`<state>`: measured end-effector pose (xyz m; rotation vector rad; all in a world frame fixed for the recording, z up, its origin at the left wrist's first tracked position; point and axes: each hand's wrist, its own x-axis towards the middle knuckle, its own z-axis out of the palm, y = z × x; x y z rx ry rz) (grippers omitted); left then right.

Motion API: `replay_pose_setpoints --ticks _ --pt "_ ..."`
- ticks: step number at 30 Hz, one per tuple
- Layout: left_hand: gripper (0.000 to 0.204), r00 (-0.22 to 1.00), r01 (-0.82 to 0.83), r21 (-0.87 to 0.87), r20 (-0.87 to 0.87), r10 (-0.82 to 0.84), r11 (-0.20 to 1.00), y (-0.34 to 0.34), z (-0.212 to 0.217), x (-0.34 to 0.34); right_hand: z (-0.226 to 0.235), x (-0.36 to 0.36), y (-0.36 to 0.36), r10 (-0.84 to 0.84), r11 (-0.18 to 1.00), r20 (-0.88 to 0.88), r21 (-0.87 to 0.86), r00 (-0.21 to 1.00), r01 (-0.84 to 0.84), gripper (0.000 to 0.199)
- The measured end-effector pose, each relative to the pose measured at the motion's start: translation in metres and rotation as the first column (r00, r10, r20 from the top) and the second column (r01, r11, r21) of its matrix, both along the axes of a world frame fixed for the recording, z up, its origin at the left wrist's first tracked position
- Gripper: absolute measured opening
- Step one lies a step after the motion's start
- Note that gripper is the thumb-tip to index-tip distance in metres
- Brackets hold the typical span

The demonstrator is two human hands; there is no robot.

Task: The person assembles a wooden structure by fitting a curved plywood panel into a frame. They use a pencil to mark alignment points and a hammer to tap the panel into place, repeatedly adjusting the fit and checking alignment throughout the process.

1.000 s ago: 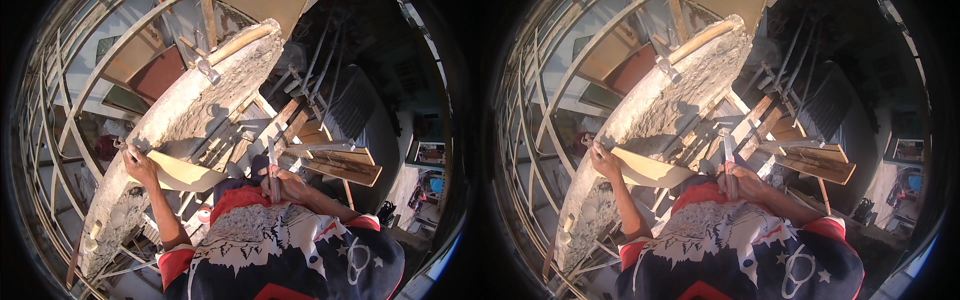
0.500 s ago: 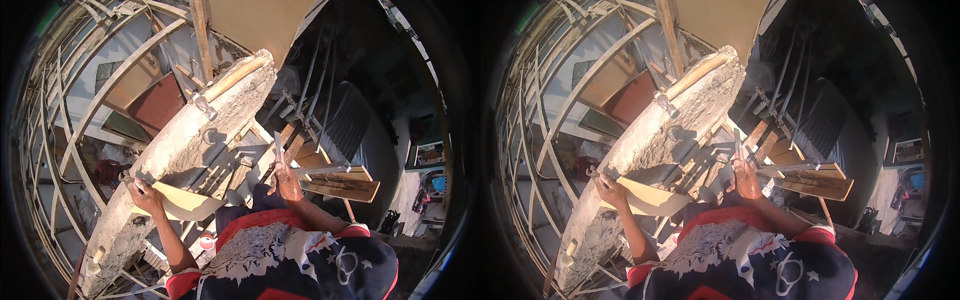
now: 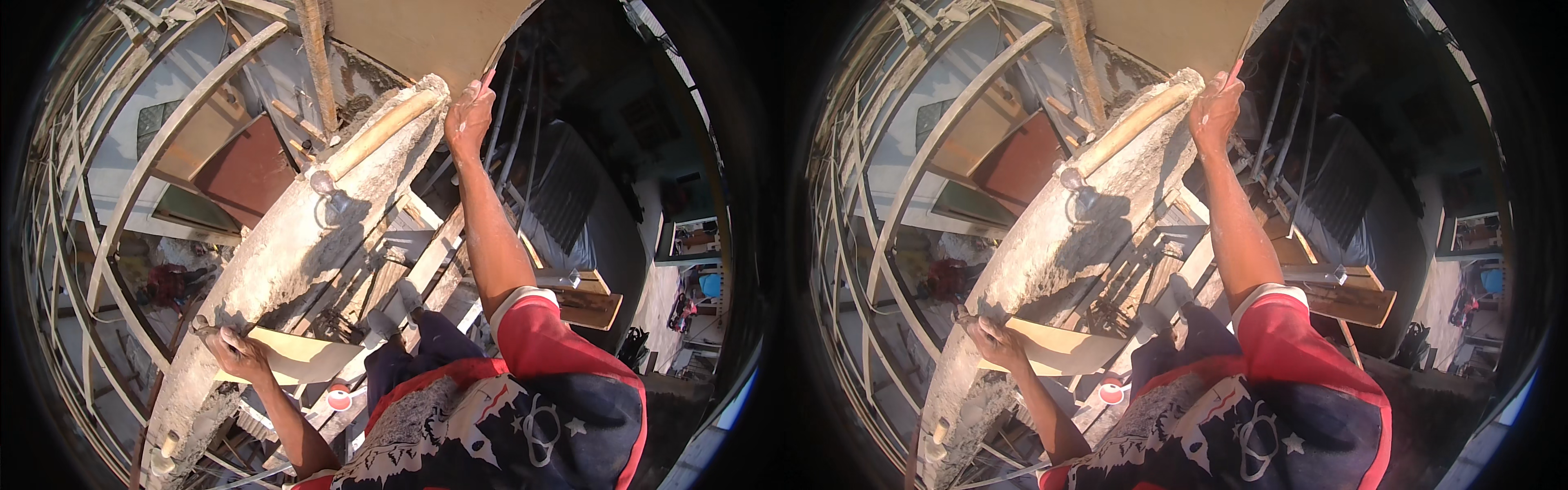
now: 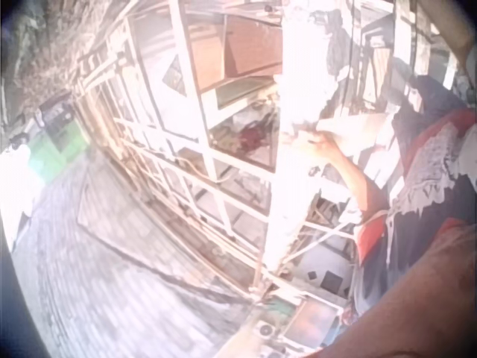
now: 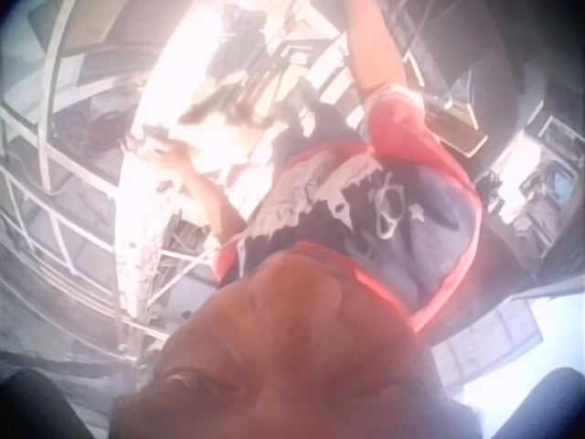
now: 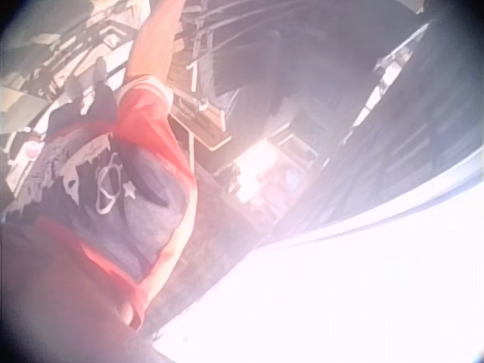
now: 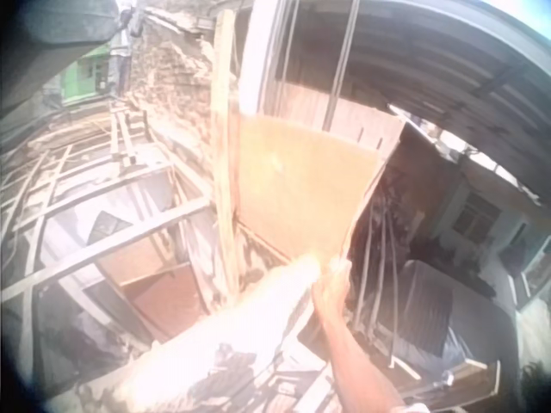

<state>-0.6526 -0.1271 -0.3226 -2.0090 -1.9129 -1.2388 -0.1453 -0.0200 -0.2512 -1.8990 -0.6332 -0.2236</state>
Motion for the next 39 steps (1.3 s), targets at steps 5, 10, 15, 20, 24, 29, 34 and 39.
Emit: replay_pose_setpoints --ticks 5,10,15,20,24,29,34,39 --pt "0.035 0.996 0.089 0.100 -0.023 -0.087 0.991 0.005 0.020 0.013 0.000 0.000 0.012 -0.014 1.000 -0.006 0.007 1.000 0.014 0.032" --pt "0.035 0.997 0.068 0.093 -0.039 -0.065 0.993 0.006 0.012 0.006 -0.007 -0.011 0.007 0.019 0.999 -0.051 -0.043 0.998 -0.021 0.030" --pt "0.036 1.000 0.010 0.030 0.010 -0.010 1.000 0.006 -0.001 0.000 -0.028 -0.009 -0.005 -0.017 0.994 -0.103 -0.113 0.995 0.005 0.032" --pt "0.035 1.000 -0.001 0.001 -0.004 0.001 1.000 0.001 0.004 0.002 -0.033 -0.009 0.003 -0.022 0.992 -0.050 -0.129 0.999 0.015 0.031" --pt "0.034 0.999 0.008 0.003 -0.037 -0.008 1.000 0.001 0.003 0.002 -0.054 -0.004 0.004 0.002 0.992 -0.086 -0.124 0.996 -0.012 0.034" --pt "0.033 1.000 0.030 0.021 -0.008 -0.029 0.999 0.003 -0.003 -0.003 -0.112 -0.018 -0.029 -0.012 0.961 -0.194 -0.275 0.981 -0.043 0.034" --pt "0.037 0.998 0.066 0.067 -0.029 -0.064 0.996 0.005 -0.004 -0.003 -0.013 -0.014 -0.013 -0.021 0.998 0.038 -0.059 0.999 0.024 0.028" --pt "0.040 0.997 0.075 0.088 0.005 -0.076 0.993 0.007 0.004 0.009 0.027 0.008 0.018 -0.027 1.000 0.077 0.012 0.997 0.026 0.029"
